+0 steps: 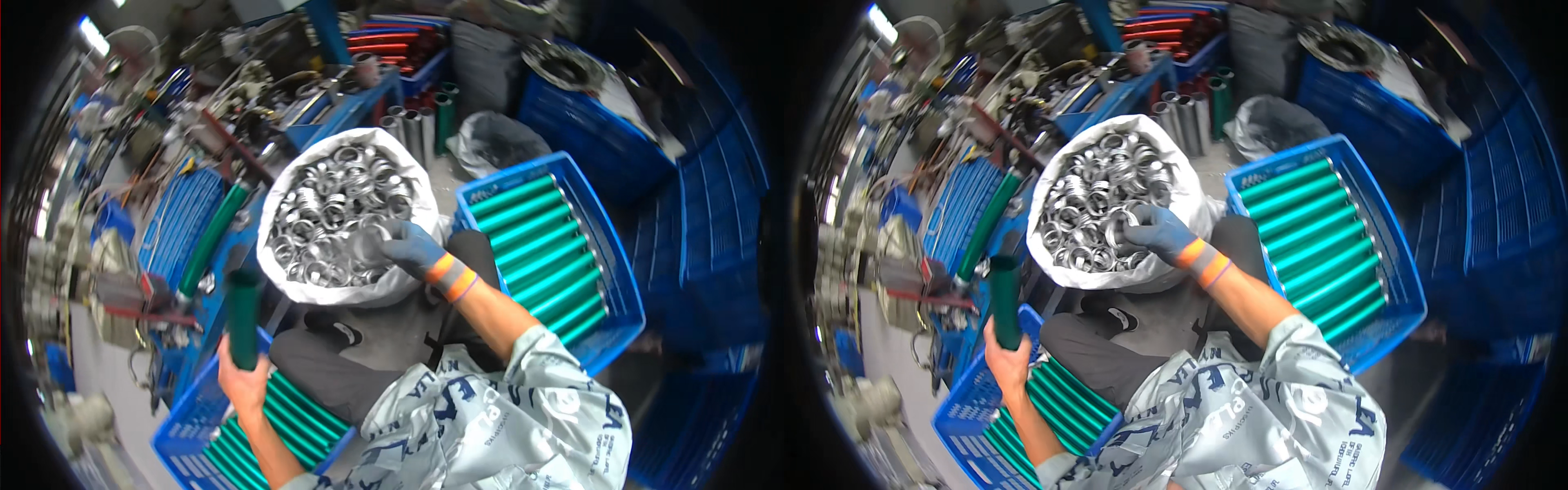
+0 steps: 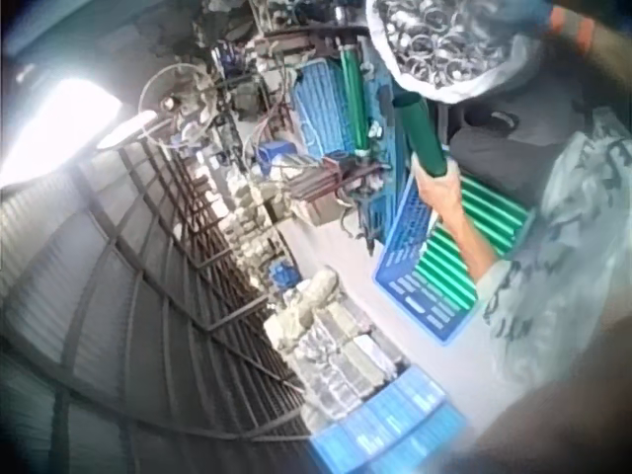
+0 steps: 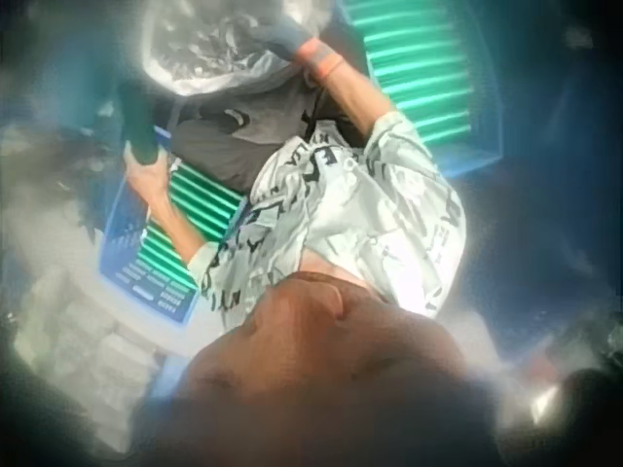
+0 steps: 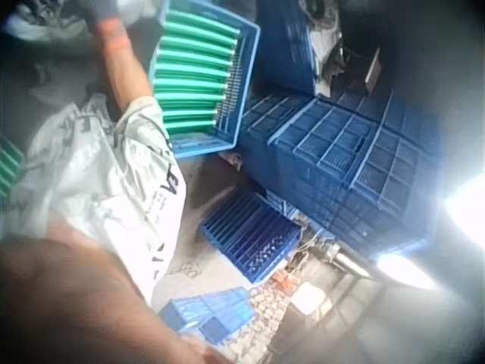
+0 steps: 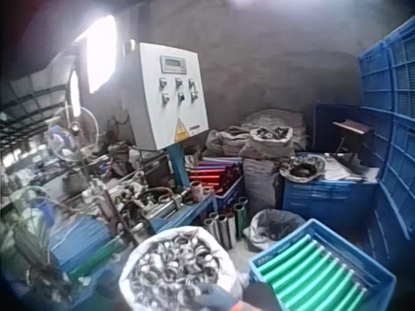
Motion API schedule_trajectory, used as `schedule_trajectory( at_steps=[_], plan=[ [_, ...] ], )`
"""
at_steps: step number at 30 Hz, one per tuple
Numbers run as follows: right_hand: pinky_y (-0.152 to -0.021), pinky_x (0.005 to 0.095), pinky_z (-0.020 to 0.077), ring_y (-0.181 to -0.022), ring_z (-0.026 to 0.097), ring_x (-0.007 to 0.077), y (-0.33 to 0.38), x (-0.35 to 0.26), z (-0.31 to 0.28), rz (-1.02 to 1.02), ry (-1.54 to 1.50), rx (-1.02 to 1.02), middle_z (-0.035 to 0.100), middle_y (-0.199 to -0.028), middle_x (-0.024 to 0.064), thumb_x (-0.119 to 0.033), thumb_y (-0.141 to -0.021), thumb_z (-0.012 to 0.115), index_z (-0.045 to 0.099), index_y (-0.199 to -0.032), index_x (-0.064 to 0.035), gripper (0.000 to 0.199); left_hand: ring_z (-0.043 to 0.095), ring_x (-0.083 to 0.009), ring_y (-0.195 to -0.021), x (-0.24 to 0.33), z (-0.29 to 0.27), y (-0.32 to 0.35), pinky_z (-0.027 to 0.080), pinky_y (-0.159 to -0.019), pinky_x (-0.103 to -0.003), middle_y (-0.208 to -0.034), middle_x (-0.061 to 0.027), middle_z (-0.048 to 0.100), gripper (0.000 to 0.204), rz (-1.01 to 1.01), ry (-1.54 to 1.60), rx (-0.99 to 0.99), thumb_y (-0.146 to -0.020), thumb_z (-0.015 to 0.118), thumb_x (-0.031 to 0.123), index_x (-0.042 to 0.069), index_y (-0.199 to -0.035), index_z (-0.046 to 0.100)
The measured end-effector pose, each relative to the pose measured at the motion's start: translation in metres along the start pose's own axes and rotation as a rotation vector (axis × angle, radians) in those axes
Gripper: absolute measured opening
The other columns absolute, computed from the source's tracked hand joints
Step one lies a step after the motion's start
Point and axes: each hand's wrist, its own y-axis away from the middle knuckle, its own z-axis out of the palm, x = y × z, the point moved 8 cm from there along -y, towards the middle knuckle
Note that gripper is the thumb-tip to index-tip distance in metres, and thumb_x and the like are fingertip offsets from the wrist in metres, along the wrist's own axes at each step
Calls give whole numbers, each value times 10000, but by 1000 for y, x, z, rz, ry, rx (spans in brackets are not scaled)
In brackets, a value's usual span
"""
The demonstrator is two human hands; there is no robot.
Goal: The recorder is assembling metal rings onto green tubes using a pneumatic press machine in a manufacturing environment.
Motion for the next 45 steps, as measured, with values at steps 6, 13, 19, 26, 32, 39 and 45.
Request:
schedule_trajectory(
  at_steps=[6, 13, 19, 26, 32, 39, 45],
  plan=[
    [-1069, 370, 638, -1225, 757, 209, 1, 11, 51, -21, -232, -334, 755, -1321, 58, -497, -998, 919, 498, -1724, -32, 960, 781, -437, -1103, 110, -19, 8, 634, -955, -506, -1196, -172, 794, 666, 188, -56, -114, -752, 846, 108, 120, -1409, 738],
    [-1246, 369, 504, -1373, 718, 218, 3, 6, 99, -14, -70, -247, 782, -1430, 105, -638, -1201, 525, 426, -1768, 41, 889, 767, -401, -1033, 119, -21, 19, 623, -886, -513, -1092, -147, 761, 679, 255, -157, -238, -735, 846, 97, 124, -1405, 739],
    [-1406, 420, 247, -1732, 333, 329, 27, 1, 141, -96, 465, -406, 357, -1860, 251, -501, -1136, 692, 221, -1826, 76, 1015, 768, -404, -1051, 102, -15, 27, 623, -910, -507, -1115, -143, 772, 701, 206, -178, -273, -708, 819, 89, 114, -1403, 739],
    [-1422, 439, 212, -1762, 283, 387, 27, 5, 146, -238, 710, -370, 301, -1881, 297, -366, -1083, 796, 180, -1829, 83, 1067, 765, -428, -1054, 86, -9, 31, 626, -927, -518, -1126, -162, 776, 715, 200, -139, -295, -707, 812, 91, 108, -1418, 738],
    [-1414, 425, 225, -1753, 297, 359, 20, 23, 145, -88, 591, -320, 299, -1889, 267, -372, -1148, 716, 168, -1842, 58, 983, 766, -429, -1050, 74, 4, 32, 625, -921, -524, -1131, -158, 778, 719, 188, -161, -284, -708, 816, 92, 113, -1423, 738],
    [-1357, 475, 385, -1591, 557, 369, -51, 14, 89, -140, 860, -222, 603, -1684, 246, -254, -1058, 737, 551, -1689, -34, 693, 796, -380, -1192, 49, -8, 31, 636, -1011, -452, -1303, -163, 806, 726, 46, -2, -193, -752, 838, 93, 124, -1469, 728],
    [-1122, 512, 565, -1292, 759, 364, -93, 35, 15, -88, 2289, -291, 798, -1407, 137, -295, -916, 798, 897, -1127, -158, 270, 756, -212, -1068, 12, -32, 29, 615, -981, -388, -1202, -105, 782, 679, -138, 684, -87, -843, 927, 71, -6, -1462, 659]
  ],
)
